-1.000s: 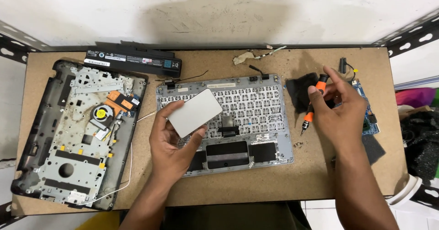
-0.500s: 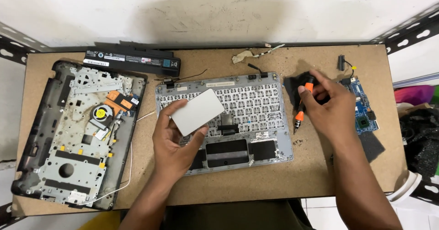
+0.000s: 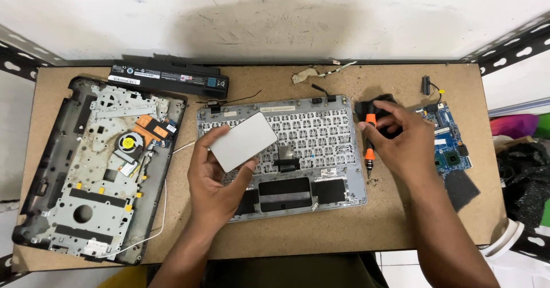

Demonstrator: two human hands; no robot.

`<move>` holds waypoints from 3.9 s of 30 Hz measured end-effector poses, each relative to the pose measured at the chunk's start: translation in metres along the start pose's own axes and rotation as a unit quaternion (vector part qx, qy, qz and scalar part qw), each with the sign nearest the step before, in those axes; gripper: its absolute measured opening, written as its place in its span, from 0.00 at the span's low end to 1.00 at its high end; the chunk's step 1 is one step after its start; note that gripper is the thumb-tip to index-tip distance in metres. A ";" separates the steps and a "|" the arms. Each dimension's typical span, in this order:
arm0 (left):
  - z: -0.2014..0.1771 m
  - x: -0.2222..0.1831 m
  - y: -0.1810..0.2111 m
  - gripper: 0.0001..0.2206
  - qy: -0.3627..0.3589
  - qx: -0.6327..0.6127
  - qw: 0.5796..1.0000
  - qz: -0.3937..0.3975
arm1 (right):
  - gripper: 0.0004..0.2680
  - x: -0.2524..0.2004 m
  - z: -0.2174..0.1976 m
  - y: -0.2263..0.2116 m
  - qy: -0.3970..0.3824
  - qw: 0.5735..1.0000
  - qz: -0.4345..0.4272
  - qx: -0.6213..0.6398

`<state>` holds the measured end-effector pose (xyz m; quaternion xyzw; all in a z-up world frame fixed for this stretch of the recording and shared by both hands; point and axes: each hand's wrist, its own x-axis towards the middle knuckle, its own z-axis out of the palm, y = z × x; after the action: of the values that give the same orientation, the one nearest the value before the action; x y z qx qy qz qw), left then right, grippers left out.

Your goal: Removing a storage drive from a laptop chassis using a screwdriver.

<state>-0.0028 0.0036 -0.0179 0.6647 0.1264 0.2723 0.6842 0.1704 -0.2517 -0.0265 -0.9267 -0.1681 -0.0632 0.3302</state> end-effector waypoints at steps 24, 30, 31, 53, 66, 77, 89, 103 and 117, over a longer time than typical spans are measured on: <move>-0.001 -0.004 0.011 0.28 0.019 0.048 0.999 -0.007 | 0.20 0.005 -0.020 -0.023 0.001 1.000 -0.009 -0.029; 0.002 -0.008 0.015 0.28 0.014 0.068 0.997 -0.018 | 0.16 0.005 -0.019 -0.011 0.014 0.999 0.032 0.039; 0.002 -0.010 0.017 0.28 0.018 0.066 0.998 -0.017 | 0.16 0.004 -0.017 -0.002 0.013 0.999 0.027 0.038; 0.003 -0.005 0.025 0.25 0.060 -0.018 0.998 -0.010 | 0.03 -0.006 -0.026 -0.029 0.092 0.964 0.015 0.248; 0.007 0.000 0.018 0.25 0.083 0.008 0.994 -0.072 | 0.12 -0.015 -0.030 -0.033 0.064 0.973 0.012 0.220; 0.007 -0.004 0.018 0.23 0.073 0.041 0.996 -0.028 | 0.12 -0.015 -0.036 -0.049 0.037 0.948 0.027 0.314; 0.011 -0.002 0.010 0.21 0.095 0.092 0.991 0.030 | 0.11 -0.013 -0.033 -0.016 0.049 0.962 -0.186 0.192; 0.008 0.000 0.027 0.23 0.041 0.101 0.994 0.026 | 0.16 -0.029 -0.038 -0.031 0.019 0.988 -0.034 0.147; 0.042 0.056 0.066 0.23 -0.082 0.045 0.980 -0.178 | 0.12 0.026 -0.050 -0.079 0.004 0.975 -0.188 0.122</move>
<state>0.0521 -0.0035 0.0613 0.6819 0.1979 0.0845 0.6991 0.1669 -0.2190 0.0645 -0.8313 -0.3443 -0.1064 0.4233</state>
